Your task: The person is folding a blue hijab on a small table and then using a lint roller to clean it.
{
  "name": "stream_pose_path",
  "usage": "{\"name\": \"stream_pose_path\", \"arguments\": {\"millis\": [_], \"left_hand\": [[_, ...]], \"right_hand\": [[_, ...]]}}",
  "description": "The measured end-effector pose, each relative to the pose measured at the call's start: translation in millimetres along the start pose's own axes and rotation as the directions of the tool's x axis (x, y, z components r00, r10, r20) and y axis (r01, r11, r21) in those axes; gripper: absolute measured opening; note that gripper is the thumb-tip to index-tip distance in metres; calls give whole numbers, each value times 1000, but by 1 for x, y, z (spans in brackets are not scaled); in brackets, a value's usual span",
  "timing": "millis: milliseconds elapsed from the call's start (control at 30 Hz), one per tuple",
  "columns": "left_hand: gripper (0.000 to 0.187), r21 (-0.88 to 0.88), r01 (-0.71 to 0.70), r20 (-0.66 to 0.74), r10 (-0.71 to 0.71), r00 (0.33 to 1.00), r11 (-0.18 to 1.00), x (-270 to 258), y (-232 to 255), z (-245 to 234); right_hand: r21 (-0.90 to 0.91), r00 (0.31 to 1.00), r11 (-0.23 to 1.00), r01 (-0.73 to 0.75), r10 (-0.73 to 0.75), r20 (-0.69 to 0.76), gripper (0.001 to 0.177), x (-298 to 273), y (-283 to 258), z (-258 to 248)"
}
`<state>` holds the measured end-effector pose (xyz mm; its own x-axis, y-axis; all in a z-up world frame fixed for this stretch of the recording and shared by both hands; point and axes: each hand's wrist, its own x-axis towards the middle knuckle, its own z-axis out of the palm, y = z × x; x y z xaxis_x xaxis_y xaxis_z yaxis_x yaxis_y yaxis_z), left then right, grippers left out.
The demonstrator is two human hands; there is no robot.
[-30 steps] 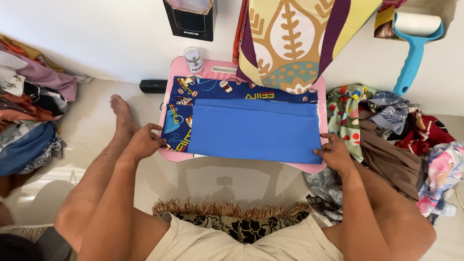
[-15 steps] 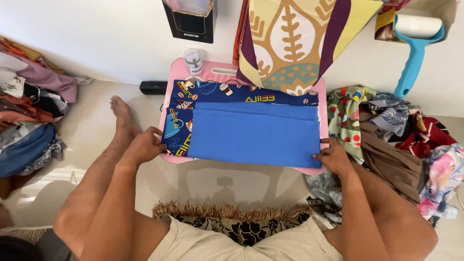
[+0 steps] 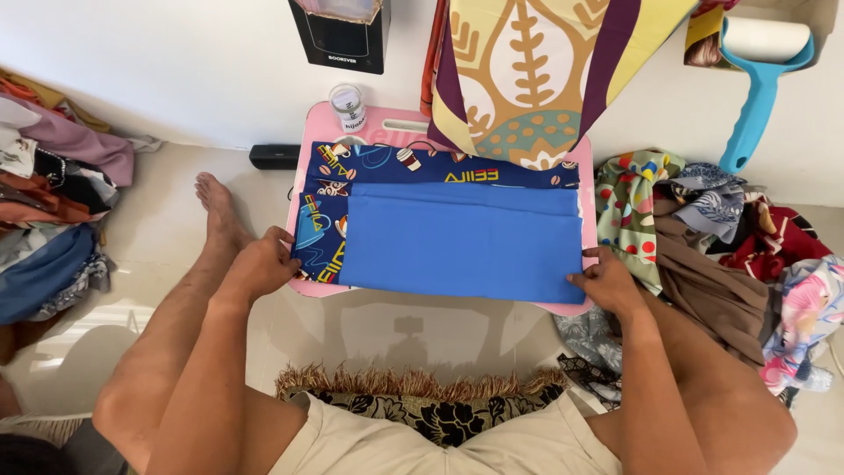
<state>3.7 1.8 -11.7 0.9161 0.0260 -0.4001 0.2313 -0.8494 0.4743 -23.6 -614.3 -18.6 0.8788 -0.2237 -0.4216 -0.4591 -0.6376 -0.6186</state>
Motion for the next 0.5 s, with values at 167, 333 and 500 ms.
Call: {"name": "stream_pose_path", "arguments": {"millis": [167, 333, 500], "left_hand": [[27, 270, -230, -388, 324, 863, 935, 24, 6, 23], [27, 419, -349, -529, 538, 656, 838, 23, 58, 44], [55, 429, -281, -478, 480, 736, 859, 35, 55, 74]], "right_hand": [[-99, 961, 995, 13, -40, -273, 54, 32, 9, 11], [11, 863, 978, 207, -177, -473, 36, 30, -36, 22], [49, 874, 980, 191, -148, -462, 38, 52, -24, 33]]}}
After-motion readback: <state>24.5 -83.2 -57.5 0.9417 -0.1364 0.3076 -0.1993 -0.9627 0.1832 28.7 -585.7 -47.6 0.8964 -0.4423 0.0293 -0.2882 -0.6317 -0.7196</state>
